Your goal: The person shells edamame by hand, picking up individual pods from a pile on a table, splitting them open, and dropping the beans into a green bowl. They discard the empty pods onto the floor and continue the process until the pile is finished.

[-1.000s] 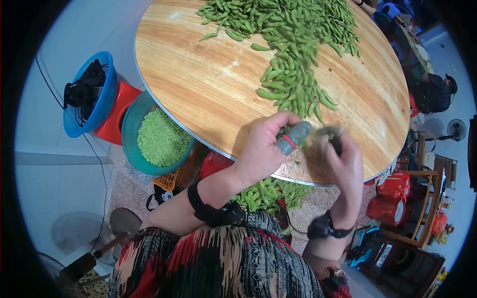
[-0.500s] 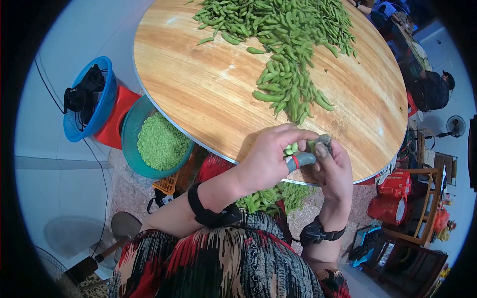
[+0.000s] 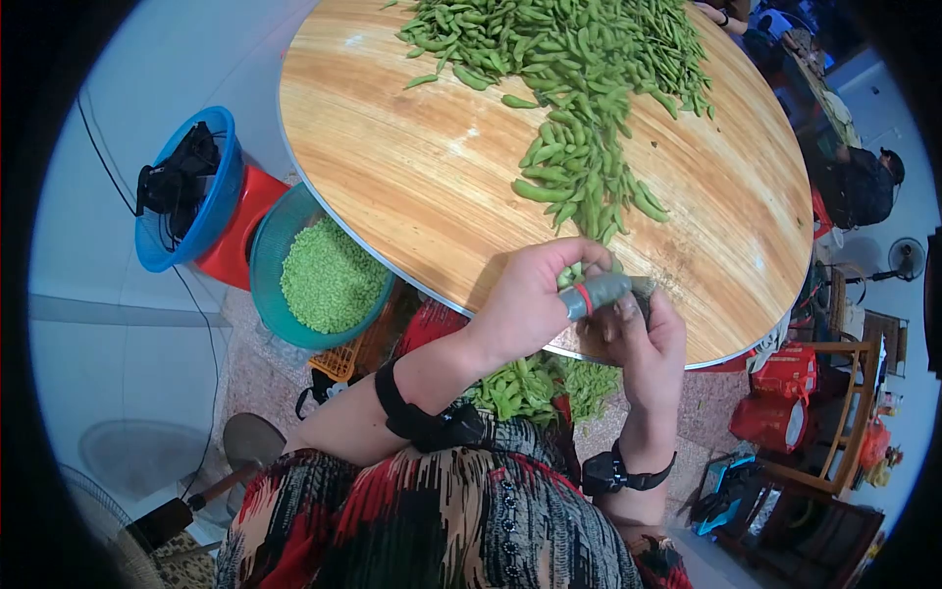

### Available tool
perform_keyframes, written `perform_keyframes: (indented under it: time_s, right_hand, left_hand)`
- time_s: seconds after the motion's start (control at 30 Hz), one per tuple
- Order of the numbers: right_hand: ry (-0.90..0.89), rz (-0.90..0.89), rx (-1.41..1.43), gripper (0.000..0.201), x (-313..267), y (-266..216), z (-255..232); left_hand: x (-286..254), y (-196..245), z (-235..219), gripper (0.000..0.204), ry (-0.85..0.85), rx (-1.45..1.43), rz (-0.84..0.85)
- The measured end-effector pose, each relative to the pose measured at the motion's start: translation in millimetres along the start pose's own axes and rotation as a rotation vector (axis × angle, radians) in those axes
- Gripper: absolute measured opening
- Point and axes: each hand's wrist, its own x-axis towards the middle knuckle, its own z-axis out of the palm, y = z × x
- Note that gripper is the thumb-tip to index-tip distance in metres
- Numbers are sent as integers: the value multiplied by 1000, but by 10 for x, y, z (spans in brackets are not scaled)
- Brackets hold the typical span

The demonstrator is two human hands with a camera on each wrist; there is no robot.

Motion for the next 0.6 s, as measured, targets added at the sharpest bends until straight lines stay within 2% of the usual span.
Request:
perform_keyframes:
  time_s: [0.07,0.13,0.23,0.33,0.4,0.53,0.6]
  right_hand:
    - [-9,-2,108,12,-18,-5,-31]
    - [-127,227,322,17,-69,-85,-95]
    - [-191,218,462,19,-84,-101,-78]
    - [-215,222,408,17,-63,-37,-112]
    - [-212,224,404,16,-63,-37,-122]
    - [-202,218,422,16,-70,-40,-123]
    - [-187,214,414,16,-68,-23,-115]
  left_hand:
    - [-6,14,-18,11,5,10,-5]
    - [6,8,-12,10,5,21,-12]
    - [22,-21,0,8,99,94,30]
    - [14,0,6,8,114,50,-7]
    - [15,8,4,9,115,155,28]
    - [2,20,6,9,105,150,10]
    - [4,10,11,7,82,172,68]
